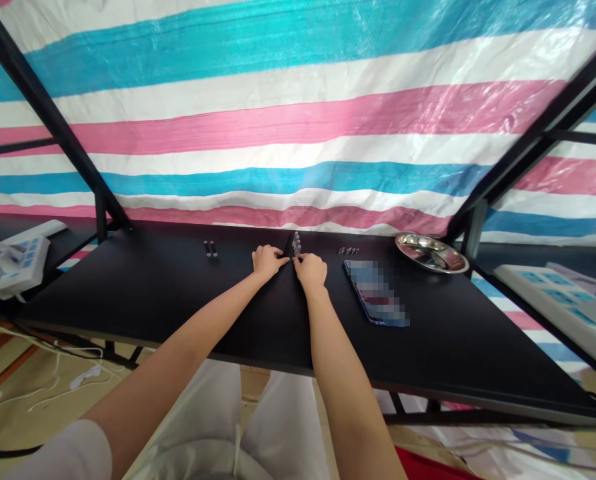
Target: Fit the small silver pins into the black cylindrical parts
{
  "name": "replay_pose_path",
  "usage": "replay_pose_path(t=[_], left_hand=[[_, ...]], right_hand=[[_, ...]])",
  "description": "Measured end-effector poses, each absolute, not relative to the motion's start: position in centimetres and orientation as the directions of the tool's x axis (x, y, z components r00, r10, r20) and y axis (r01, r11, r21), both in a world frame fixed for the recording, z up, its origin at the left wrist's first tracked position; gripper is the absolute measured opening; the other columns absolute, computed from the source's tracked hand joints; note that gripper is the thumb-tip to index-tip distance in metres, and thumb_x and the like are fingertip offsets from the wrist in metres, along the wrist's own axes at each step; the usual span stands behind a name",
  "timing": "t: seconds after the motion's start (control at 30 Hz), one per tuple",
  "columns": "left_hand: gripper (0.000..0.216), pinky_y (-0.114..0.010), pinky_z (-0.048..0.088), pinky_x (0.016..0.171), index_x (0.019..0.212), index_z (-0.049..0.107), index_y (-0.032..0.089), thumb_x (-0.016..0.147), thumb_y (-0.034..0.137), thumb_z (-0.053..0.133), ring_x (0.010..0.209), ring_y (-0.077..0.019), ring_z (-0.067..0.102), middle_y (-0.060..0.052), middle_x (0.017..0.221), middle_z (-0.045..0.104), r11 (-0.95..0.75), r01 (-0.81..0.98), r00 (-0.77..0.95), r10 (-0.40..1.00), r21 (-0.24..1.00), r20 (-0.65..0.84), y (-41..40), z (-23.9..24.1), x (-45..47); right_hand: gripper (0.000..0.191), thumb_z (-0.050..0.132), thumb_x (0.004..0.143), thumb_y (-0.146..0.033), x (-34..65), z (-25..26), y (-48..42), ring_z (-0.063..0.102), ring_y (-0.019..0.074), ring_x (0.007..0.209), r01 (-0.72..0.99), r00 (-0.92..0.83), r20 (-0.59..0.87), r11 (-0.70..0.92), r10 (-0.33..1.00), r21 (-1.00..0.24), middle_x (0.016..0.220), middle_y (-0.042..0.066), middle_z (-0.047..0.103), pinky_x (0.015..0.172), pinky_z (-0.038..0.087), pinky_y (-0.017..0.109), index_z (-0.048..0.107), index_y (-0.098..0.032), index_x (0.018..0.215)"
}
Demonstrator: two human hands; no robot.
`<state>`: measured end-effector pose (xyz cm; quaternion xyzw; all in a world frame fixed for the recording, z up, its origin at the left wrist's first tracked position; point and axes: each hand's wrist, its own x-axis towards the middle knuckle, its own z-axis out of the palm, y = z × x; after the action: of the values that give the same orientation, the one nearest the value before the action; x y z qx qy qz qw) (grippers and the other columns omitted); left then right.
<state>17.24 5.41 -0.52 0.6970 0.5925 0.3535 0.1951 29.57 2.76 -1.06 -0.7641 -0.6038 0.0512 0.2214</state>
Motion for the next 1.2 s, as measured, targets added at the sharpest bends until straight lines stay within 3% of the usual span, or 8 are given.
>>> replay_pose_path(t=[0.17,0.33,0.5,0.6,0.77,1.0,1.2], left_hand=[[0.020,-0.038,0.036,0.082,0.081,0.068,0.019,0.068,0.034,0.069,0.092,-0.0277,0.049,-0.010,0.083,0.059,-0.310,0.764,0.144,0.937,0.566,0.319,4.3,-0.7,16.0],[0.024,-0.036,0.038,0.084,0.097,0.063,0.016,0.083,0.030,0.049,0.098,-0.0256,0.048,-0.012,0.100,0.056,-0.455,0.849,0.352,0.865,0.267,0.357,1.5,-0.4,12.6],[0.039,-0.034,0.042,0.083,0.124,0.045,0.016,0.085,0.023,0.041,0.102,-0.0231,0.051,-0.012,0.129,0.044,-0.431,0.891,0.346,0.848,0.143,0.402,-0.3,0.8,8.5],[0.044,-0.033,0.045,0.081,0.129,0.038,0.016,0.085,0.021,0.039,0.099,-0.0229,0.055,-0.013,0.138,0.034,-0.295,0.929,0.162,0.865,0.222,0.474,0.0,1.5,6.7],[0.043,-0.035,0.048,0.073,0.126,0.039,0.017,0.084,0.019,0.041,0.093,-0.0250,0.059,-0.015,0.136,0.035,-0.109,0.903,-0.105,0.882,0.416,0.459,1.2,1.8,4.9],[0.034,-0.036,0.048,0.071,0.115,0.047,0.016,0.081,0.015,0.043,0.089,-0.0255,0.060,-0.016,0.127,0.042,-0.128,0.845,-0.136,0.887,0.520,0.441,2.1,0.7,4.4],[0.016,-0.032,0.046,0.076,0.082,0.051,0.017,0.075,0.004,0.044,0.084,-0.0182,0.058,-0.008,0.091,0.056,-0.260,0.715,-0.108,0.876,0.649,0.469,3.2,-0.1,4.4]], right_hand=[[0.032,0.051,0.079,-0.036,29.2,-0.3,1.9,0.061,0.0275,0.092,0.901,0.279,0.147,-0.206,0.949,-0.383,0.095,0.015,0.067,0.076,0.043,0.036,0.068,-0.018,0.100],[0.033,0.048,0.081,-0.042,28.5,0.7,0.8,0.062,0.0270,0.083,0.871,0.346,0.150,-0.257,0.926,-0.420,0.083,0.016,0.066,0.070,0.042,0.034,0.066,-0.016,0.083],[0.032,0.044,0.083,-0.042,27.6,1.0,0.2,0.060,0.0224,0.073,0.888,0.256,0.261,-0.120,0.931,-0.444,0.070,0.009,0.064,0.062,0.038,0.029,0.062,-0.019,0.070],[0.032,0.044,0.082,-0.042,27.1,0.6,0.2,0.057,0.0185,0.064,0.885,0.113,0.321,0.052,0.940,-0.464,0.061,0.005,0.061,0.059,0.035,0.026,0.059,-0.020,0.064],[0.034,0.044,0.081,-0.044,26.4,-0.1,0.2,0.050,0.0144,0.052,0.832,-0.019,0.371,0.220,0.928,-0.509,0.053,0.001,0.054,0.056,0.033,0.025,0.053,-0.021,0.058],[0.035,0.044,0.081,-0.045,26.1,-0.4,0.4,0.046,0.0134,0.049,0.799,-0.045,0.401,0.274,0.915,-0.535,0.049,0.000,0.051,0.055,0.033,0.025,0.048,-0.021,0.055],[0.035,0.046,0.080,-0.045,25.9,-0.6,0.3,0.048,0.0134,0.049,0.758,-0.058,0.372,0.283,0.927,-0.588,0.048,0.000,0.053,0.056,0.036,0.026,0.048,-0.021,0.054]])
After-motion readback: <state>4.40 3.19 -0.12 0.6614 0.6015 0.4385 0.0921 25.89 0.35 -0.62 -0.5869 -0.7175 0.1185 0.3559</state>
